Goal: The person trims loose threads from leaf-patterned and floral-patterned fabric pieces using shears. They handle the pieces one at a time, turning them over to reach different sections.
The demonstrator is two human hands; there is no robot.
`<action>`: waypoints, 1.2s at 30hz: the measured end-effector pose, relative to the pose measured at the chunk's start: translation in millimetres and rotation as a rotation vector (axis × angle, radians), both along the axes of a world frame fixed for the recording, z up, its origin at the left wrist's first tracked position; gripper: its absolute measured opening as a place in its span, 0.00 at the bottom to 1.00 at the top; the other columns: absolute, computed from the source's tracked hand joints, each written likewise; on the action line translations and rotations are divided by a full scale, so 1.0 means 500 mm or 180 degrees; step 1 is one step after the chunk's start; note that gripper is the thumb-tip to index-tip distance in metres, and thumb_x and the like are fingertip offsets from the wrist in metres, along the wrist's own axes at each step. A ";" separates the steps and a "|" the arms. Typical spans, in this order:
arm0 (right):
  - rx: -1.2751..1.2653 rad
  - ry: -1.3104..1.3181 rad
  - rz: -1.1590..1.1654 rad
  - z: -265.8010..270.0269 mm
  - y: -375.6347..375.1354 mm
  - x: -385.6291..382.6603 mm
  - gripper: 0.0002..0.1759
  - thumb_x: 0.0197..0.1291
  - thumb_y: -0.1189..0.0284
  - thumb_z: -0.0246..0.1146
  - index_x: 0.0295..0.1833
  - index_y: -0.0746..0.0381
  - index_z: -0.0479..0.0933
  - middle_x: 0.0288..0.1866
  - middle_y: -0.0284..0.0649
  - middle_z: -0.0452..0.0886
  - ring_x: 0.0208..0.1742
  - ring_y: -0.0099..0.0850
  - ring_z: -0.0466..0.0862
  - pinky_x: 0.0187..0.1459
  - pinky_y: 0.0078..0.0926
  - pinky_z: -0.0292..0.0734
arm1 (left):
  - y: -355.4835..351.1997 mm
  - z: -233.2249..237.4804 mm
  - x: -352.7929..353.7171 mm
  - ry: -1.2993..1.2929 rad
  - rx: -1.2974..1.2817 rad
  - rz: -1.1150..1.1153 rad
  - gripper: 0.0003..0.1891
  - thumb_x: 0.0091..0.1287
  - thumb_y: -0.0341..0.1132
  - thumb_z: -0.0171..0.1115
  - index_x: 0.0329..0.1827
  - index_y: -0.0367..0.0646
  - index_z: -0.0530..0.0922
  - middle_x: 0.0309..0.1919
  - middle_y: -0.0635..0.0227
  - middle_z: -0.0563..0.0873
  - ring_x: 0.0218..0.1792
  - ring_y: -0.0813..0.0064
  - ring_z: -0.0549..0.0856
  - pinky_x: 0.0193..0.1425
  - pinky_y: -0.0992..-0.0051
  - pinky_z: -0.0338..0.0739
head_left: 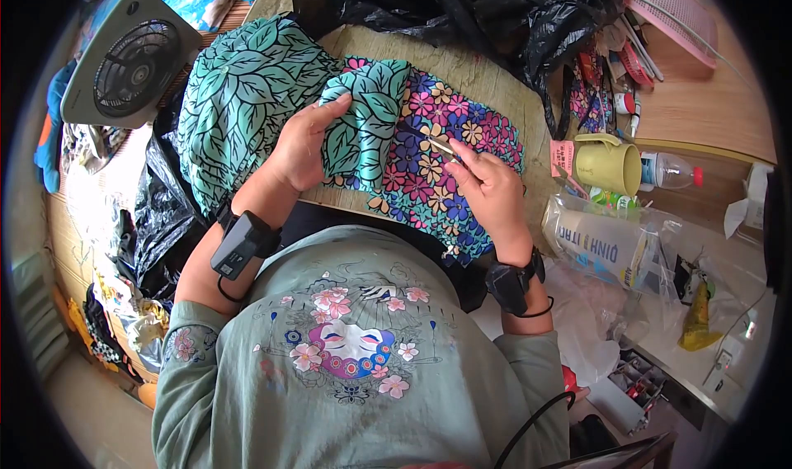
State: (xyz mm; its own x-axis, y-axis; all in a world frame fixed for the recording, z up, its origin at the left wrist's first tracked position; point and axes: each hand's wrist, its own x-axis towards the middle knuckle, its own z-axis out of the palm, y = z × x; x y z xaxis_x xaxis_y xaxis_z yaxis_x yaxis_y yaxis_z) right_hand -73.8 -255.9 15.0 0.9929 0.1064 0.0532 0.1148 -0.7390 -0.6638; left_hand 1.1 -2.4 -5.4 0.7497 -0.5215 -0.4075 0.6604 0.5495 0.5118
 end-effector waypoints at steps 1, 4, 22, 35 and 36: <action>-0.0096 -0.0060 0.0024 -0.001 0.002 0.002 0.19 0.58 0.72 0.68 0.56 0.56 0.80 0.23 0.35 0.74 0.24 0.25 0.75 0.28 0.22 0.71 | -0.001 0.003 0.000 -0.0003 -0.0016 -0.0003 0.18 0.74 0.38 0.47 0.58 0.34 0.74 0.50 0.61 0.83 0.48 0.70 0.83 0.53 0.68 0.79; -0.0295 -0.0181 0.0055 -0.004 0.002 0.007 0.19 0.58 0.71 0.68 0.56 0.56 0.80 0.23 0.36 0.75 0.24 0.25 0.75 0.27 0.23 0.71 | -0.004 0.007 -0.001 -0.0010 -0.0055 -0.0024 0.18 0.74 0.38 0.46 0.58 0.34 0.74 0.50 0.61 0.83 0.49 0.70 0.83 0.54 0.68 0.79; 0.0146 0.0592 -0.1421 0.017 -0.052 0.048 0.18 0.59 0.63 0.67 0.46 0.68 0.80 0.35 0.37 0.86 0.37 0.22 0.82 0.40 0.21 0.74 | 0.002 -0.001 -0.001 -0.0050 -0.0077 -0.0099 0.19 0.75 0.39 0.46 0.58 0.33 0.74 0.50 0.60 0.83 0.49 0.70 0.83 0.55 0.69 0.78; 0.1375 0.0290 -0.0688 0.047 0.032 0.082 0.14 0.62 0.65 0.65 0.38 0.68 0.81 0.27 0.29 0.79 0.30 0.14 0.74 0.33 0.16 0.69 | -0.005 0.000 -0.001 -0.0108 -0.0131 -0.0078 0.20 0.75 0.41 0.46 0.59 0.34 0.74 0.51 0.61 0.83 0.50 0.71 0.83 0.57 0.69 0.77; 0.1476 0.0280 -0.0598 0.058 0.061 0.090 0.13 0.62 0.66 0.65 0.37 0.67 0.81 0.28 0.29 0.80 0.30 0.14 0.74 0.33 0.16 0.69 | -0.005 0.001 -0.001 -0.0112 -0.0130 -0.0078 0.20 0.75 0.41 0.46 0.59 0.34 0.74 0.51 0.61 0.83 0.50 0.71 0.83 0.57 0.69 0.77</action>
State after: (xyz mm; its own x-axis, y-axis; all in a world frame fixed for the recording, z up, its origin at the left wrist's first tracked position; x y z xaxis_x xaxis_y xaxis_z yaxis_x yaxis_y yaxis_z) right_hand -28.8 -225.5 43.8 0.9955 -0.0893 -0.0322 -0.0630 -0.3667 -0.9282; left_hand 0.6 -5.1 -5.1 0.7500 -0.5556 -0.3590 0.6559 0.5542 0.5125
